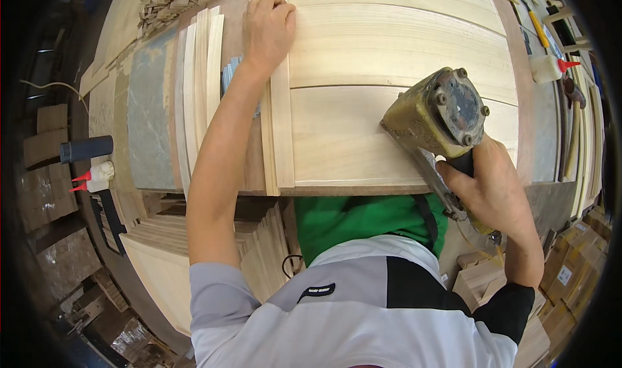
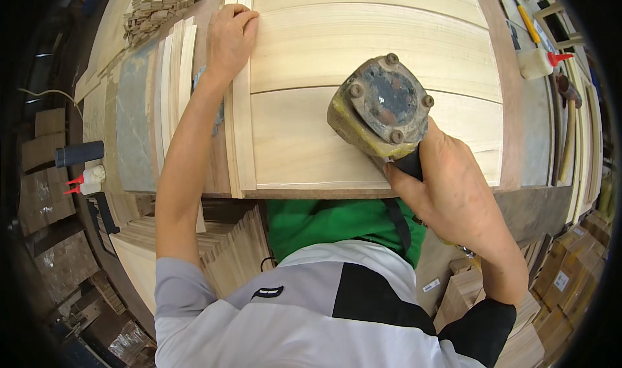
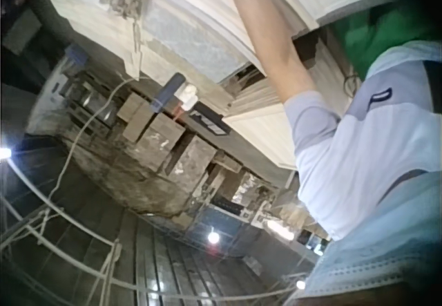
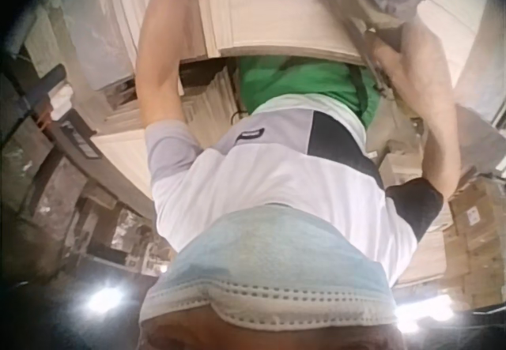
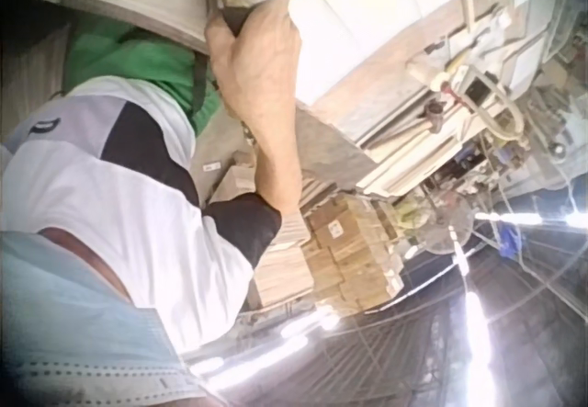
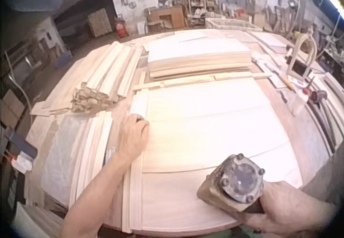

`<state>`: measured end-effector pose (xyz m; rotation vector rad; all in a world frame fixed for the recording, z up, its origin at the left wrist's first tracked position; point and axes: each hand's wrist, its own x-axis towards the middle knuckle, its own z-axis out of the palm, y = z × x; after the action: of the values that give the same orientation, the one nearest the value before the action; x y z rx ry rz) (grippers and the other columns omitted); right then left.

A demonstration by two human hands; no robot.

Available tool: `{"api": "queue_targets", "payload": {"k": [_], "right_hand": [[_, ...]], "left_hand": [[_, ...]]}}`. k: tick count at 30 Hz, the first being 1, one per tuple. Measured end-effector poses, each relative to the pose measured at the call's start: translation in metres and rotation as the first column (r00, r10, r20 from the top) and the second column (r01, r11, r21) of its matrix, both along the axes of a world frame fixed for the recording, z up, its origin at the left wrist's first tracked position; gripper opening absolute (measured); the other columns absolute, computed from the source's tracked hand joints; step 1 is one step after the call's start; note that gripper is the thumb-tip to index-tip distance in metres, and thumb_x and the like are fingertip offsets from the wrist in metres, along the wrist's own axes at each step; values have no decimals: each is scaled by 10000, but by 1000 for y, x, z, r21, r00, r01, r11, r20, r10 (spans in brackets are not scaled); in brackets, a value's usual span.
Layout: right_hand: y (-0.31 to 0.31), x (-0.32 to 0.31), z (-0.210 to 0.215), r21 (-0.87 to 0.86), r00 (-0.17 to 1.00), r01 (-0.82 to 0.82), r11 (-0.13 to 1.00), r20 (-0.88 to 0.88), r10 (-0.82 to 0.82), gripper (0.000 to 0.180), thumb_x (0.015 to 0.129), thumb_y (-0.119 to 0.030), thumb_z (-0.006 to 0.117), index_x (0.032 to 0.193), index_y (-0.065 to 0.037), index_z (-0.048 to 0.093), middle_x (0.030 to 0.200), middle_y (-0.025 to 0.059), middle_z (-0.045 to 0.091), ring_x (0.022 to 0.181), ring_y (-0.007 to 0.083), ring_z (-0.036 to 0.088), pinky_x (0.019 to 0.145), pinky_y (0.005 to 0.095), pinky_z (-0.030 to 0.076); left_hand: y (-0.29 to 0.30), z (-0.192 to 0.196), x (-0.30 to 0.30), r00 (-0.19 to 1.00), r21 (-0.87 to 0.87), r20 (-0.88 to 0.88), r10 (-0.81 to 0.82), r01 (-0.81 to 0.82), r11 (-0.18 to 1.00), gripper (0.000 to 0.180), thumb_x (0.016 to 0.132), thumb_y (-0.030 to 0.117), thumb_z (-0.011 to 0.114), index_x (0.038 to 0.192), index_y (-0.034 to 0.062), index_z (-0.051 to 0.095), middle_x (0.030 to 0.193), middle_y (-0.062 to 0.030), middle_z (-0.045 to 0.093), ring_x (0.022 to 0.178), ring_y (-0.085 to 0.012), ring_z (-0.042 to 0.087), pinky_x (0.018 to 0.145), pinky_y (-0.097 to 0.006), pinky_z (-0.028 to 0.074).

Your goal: Assembling wooden slats into a furniture panel using glue and a pneumatic nail gun.

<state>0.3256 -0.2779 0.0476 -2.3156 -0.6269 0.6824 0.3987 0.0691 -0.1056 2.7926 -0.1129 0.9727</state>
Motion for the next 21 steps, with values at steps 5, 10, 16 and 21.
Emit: {"api": "queue_targets", "payload": {"k": [5, 10, 16, 21], "right_hand": [[1, -1, 1, -6, 1000, 1, 1000, 18, -1, 372, 791, -68, 625, 1111, 47, 475, 909, 299, 619, 906, 486, 574, 778, 485, 457], [2, -2, 3, -31, 1000, 4, 1000, -3, -4, 362, 790, -69, 627, 1098, 58, 487, 908, 294, 622, 906, 480, 579, 787, 473, 458], [4, -5, 5, -53, 999, 27, 998, -27, -29, 352, 788, -76, 628, 1086, 61, 501, 892, 289, 622, 879, 475, 590, 788, 451, 466], [6, -5, 5, -69, 999, 37, 997, -22, -38, 329, 790, -79, 622, 1064, 63, 510, 863, 282, 624, 844, 455, 608, 774, 440, 474]], "left_hand": [[3, 2, 5, 1000, 10, -2, -1, 1, 1000, 141, 821, 135, 650, 901, 49, 728, 947, -75, 641, 895, -281, 579, 812, -380, 464], [3, 1, 3, 1000, -18, -6, -13, 12, 1000, 128, 812, 135, 657, 872, 50, 732, 926, -76, 644, 906, -276, 584, 806, -383, 466], [2, 1, 3, 999, -38, 28, -30, 31, 999, 116, 801, 135, 666, 827, 45, 735, 887, -60, 651, 888, -255, 598, 803, -377, 469], [5, 0, 3, 1000, -25, -17, -26, 25, 999, 145, 806, 141, 666, 897, 47, 727, 945, -71, 653, 900, -264, 606, 830, -371, 473]]}}
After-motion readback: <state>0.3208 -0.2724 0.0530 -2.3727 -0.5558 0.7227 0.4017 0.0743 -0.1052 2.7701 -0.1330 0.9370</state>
